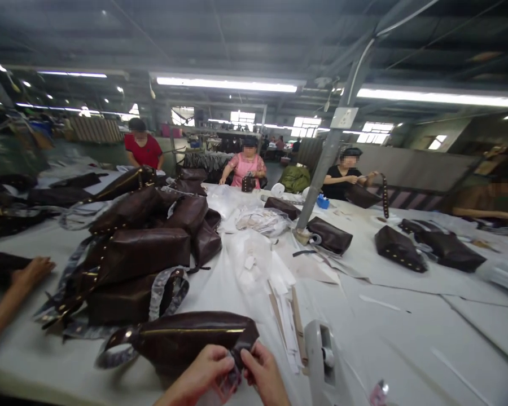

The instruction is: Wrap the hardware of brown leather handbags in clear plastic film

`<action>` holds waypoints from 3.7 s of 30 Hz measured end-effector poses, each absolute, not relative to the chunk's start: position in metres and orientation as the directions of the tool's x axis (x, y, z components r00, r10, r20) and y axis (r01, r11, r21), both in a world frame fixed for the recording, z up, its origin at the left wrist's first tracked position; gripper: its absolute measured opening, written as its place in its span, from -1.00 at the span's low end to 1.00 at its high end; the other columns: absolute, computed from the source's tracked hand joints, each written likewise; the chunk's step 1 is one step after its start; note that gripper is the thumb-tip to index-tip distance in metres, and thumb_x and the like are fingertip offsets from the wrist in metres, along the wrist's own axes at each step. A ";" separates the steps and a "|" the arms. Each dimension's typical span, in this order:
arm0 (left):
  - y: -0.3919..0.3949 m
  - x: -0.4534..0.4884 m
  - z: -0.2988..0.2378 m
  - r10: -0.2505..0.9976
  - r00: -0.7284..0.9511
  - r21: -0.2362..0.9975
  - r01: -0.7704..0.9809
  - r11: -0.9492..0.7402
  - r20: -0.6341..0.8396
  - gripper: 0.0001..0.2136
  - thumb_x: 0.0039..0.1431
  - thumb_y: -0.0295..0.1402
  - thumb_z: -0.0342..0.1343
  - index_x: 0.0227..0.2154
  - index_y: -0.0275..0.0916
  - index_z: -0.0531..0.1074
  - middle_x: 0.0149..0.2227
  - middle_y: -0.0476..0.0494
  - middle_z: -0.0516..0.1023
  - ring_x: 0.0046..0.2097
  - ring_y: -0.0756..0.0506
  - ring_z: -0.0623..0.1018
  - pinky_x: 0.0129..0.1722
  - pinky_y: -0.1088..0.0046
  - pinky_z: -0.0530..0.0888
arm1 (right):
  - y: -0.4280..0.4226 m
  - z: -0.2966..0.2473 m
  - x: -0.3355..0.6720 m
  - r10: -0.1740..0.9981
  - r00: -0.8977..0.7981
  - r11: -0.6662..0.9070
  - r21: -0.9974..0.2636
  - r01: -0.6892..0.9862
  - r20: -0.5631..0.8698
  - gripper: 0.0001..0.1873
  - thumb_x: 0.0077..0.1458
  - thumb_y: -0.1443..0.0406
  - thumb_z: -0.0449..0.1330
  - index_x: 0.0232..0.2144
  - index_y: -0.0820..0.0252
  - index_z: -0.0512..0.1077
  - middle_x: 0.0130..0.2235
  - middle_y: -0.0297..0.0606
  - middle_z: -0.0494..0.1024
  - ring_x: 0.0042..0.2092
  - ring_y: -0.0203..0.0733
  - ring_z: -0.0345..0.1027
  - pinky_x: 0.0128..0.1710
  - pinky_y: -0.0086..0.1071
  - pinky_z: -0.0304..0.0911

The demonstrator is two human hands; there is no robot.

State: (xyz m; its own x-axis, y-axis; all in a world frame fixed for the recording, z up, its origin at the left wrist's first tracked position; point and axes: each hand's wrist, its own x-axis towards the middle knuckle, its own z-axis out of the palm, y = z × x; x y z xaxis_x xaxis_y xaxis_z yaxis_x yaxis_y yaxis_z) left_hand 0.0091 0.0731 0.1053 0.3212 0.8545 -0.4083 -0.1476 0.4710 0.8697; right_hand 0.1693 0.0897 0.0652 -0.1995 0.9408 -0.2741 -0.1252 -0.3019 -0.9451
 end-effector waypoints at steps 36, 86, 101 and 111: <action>0.087 0.027 0.116 0.857 0.276 0.843 -0.208 0.496 -0.436 -0.67 -0.10 -0.20 0.31 -0.35 -0.33 0.41 -0.46 -0.02 0.49 -0.44 0.01 0.48 -0.36 0.47 0.36 | 0.069 0.101 0.200 0.873 -0.351 0.487 -0.635 0.600 0.339 -0.81 0.22 0.33 0.01 -0.36 0.17 0.42 -0.37 -0.24 0.46 -0.32 -0.23 0.34 -0.31 -0.40 0.20; 0.073 0.023 0.108 0.864 0.382 0.930 -0.032 0.366 -0.327 -0.76 -0.01 -0.44 0.13 -0.23 -0.29 0.31 -0.48 0.04 0.43 -0.47 0.03 0.44 -0.43 0.51 0.37 | 0.057 0.100 0.193 0.966 -0.214 0.247 -0.751 0.613 0.144 -0.91 0.11 0.30 0.11 -0.44 0.14 0.36 -0.43 -0.34 0.44 -0.44 -0.26 0.30 -0.43 -0.40 0.13; 0.079 0.019 0.106 0.843 0.444 0.950 0.074 0.303 -0.304 -0.85 -0.06 -0.50 0.09 -0.35 -0.29 0.34 -0.45 0.05 0.41 -0.40 -0.01 0.48 -0.37 0.47 0.45 | 0.054 0.100 0.190 0.929 -0.234 0.367 -0.627 0.687 0.288 -0.91 0.11 0.39 0.06 -0.44 0.15 0.30 -0.35 -0.29 0.33 -0.36 -0.25 0.26 -0.37 -0.40 0.14; 0.073 0.022 0.103 0.861 0.402 0.926 -0.076 0.370 -0.311 -0.76 0.04 -0.40 0.12 -0.21 -0.26 0.27 -0.38 -0.03 0.47 -0.37 -0.03 0.49 -0.35 0.44 0.44 | 0.060 0.098 0.194 0.884 -0.324 0.468 -0.643 0.606 0.337 -0.86 0.09 0.47 0.01 -0.41 0.14 0.24 -0.35 -0.24 0.36 -0.26 -0.14 0.22 -0.25 -0.31 0.17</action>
State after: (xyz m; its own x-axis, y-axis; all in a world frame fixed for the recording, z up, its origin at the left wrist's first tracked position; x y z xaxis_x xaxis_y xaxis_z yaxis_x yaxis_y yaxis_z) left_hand 0.0224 0.0728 0.1032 0.4025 0.8609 -0.3113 -0.0756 0.3702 0.9259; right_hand 0.1937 0.0598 0.0984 -0.3245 0.8839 0.3367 0.6062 0.4676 -0.6433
